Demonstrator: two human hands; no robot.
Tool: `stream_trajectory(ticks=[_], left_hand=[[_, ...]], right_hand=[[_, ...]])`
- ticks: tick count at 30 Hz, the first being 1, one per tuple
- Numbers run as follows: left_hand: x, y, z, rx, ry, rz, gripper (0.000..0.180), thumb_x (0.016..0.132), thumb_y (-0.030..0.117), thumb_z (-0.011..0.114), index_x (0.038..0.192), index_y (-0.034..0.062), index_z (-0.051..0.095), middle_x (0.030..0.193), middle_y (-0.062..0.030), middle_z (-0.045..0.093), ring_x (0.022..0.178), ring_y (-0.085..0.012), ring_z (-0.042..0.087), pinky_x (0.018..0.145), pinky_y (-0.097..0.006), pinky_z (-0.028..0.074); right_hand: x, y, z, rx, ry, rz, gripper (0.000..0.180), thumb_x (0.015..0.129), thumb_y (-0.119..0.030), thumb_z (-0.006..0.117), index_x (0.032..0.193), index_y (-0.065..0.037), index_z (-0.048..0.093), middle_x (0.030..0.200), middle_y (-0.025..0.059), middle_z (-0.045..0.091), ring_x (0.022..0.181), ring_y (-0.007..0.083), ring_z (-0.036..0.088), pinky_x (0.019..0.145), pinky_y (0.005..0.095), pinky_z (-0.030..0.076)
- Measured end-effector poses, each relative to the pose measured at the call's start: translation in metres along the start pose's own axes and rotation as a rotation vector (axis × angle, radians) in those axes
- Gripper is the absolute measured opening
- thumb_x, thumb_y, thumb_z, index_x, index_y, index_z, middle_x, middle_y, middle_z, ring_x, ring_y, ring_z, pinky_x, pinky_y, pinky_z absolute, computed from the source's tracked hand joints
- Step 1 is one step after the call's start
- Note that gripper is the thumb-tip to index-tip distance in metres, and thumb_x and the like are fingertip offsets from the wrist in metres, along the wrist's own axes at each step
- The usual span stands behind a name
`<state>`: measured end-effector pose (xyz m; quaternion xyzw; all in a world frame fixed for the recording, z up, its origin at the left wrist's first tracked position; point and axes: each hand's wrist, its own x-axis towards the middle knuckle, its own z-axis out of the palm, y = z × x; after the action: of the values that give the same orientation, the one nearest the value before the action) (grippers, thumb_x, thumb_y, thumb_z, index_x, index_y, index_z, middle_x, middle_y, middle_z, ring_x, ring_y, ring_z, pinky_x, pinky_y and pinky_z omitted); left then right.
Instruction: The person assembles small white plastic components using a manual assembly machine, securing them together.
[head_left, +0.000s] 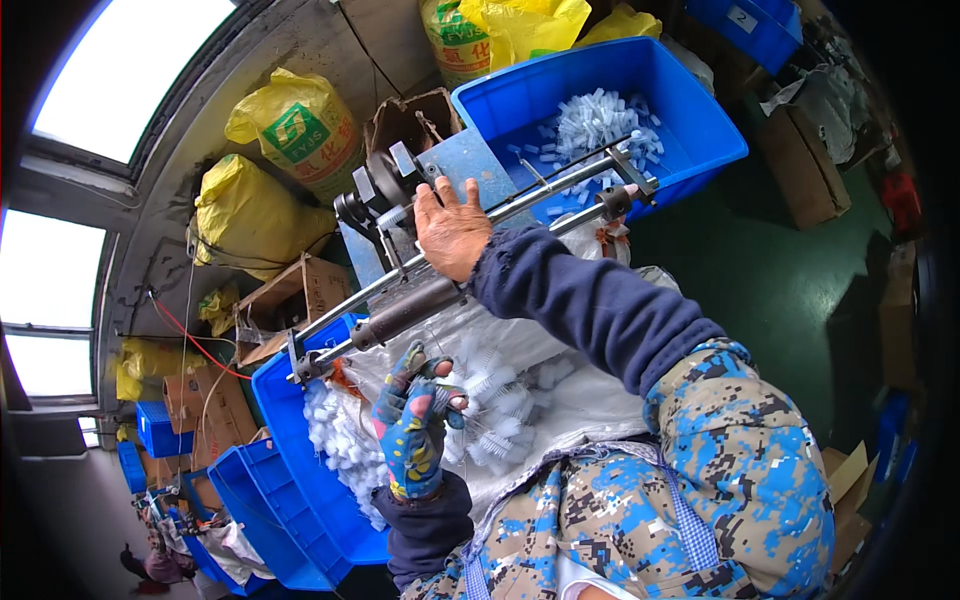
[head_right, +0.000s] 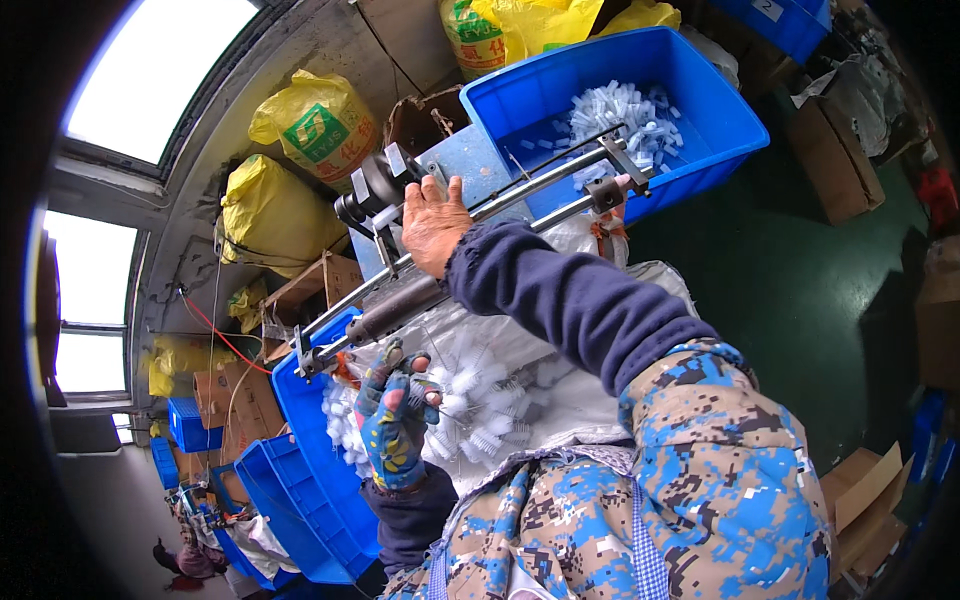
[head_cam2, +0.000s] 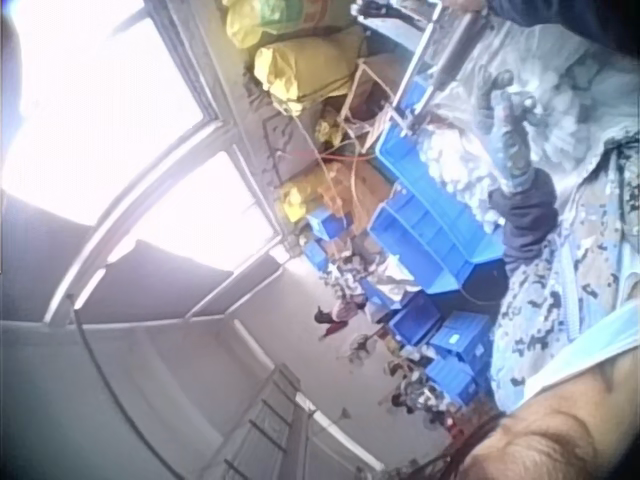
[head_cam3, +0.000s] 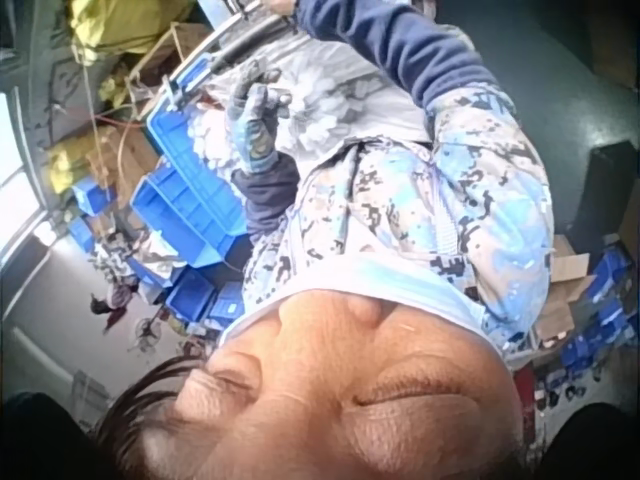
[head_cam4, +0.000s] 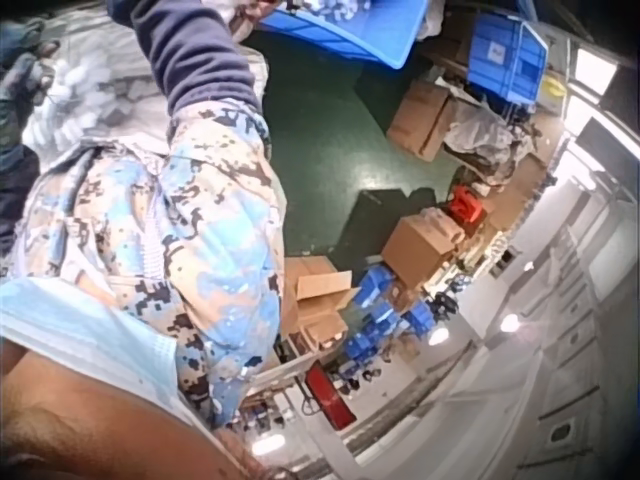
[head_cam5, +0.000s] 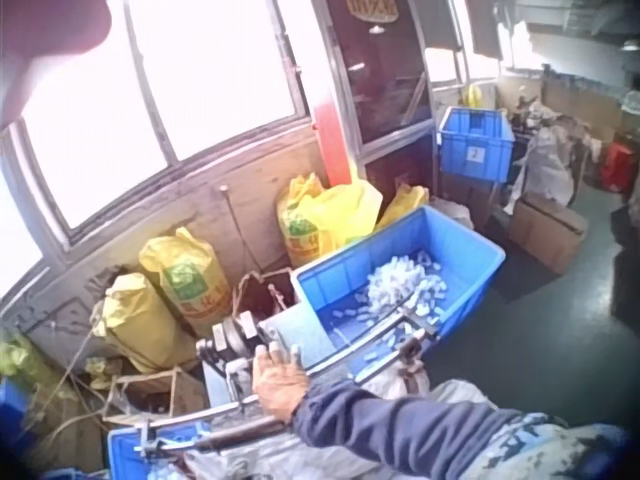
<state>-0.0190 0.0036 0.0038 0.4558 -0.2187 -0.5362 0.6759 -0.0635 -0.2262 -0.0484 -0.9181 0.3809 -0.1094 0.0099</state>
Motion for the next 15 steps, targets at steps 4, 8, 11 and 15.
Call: stream_trajectory(ticks=[4,8,11,15], left_hand=[[0.000,0.004,-0.008,-0.006,0.048,0.075,0.053,0.083,0.016,0.062,0.127,-0.0042,0.041,0.109,-0.0226,0.055,0.080,-0.0287,0.062,0.058,-0.031,0.055],[0.005,-0.002,-0.020,-0.114,0.038,0.145,0.049,0.084,0.012,0.059,0.127,-0.0038,0.042,0.109,-0.0230,0.055,0.083,-0.0299,0.061,0.062,-0.032,0.056],[0.010,-0.006,-0.006,-0.078,0.042,0.203,0.048,0.084,0.011,0.059,0.127,-0.0018,0.042,0.108,-0.0227,0.057,0.085,-0.0303,0.062,0.065,-0.034,0.055],[0.009,-0.001,0.003,0.004,0.077,0.305,0.045,0.084,0.009,0.058,0.126,0.0003,0.046,0.108,-0.0203,0.059,0.086,-0.0298,0.063,0.071,-0.036,0.055]], right_hand=[[-0.011,0.035,-0.015,0.018,-0.003,-0.015,0.045,0.081,-0.017,0.050,0.121,0.002,0.047,0.133,0.0165,0.037,0.124,0.0332,0.030,0.095,0.0592,0.022],[-0.008,0.072,-0.021,-0.015,0.118,-0.034,0.038,0.076,-0.016,0.058,0.110,-0.001,0.054,0.128,0.0146,0.040,0.119,0.0309,0.034,0.092,0.0553,0.025],[0.008,0.085,-0.024,-0.027,0.265,0.062,0.028,0.073,-0.014,0.059,0.100,-0.007,0.058,0.116,0.0109,0.048,0.115,0.0284,0.037,0.088,0.0523,0.027],[0.021,0.092,-0.021,-0.080,0.039,-0.110,0.017,0.072,-0.009,0.055,0.085,-0.015,0.064,0.104,0.0050,0.055,0.113,0.0269,0.039,0.087,0.0529,0.027]])
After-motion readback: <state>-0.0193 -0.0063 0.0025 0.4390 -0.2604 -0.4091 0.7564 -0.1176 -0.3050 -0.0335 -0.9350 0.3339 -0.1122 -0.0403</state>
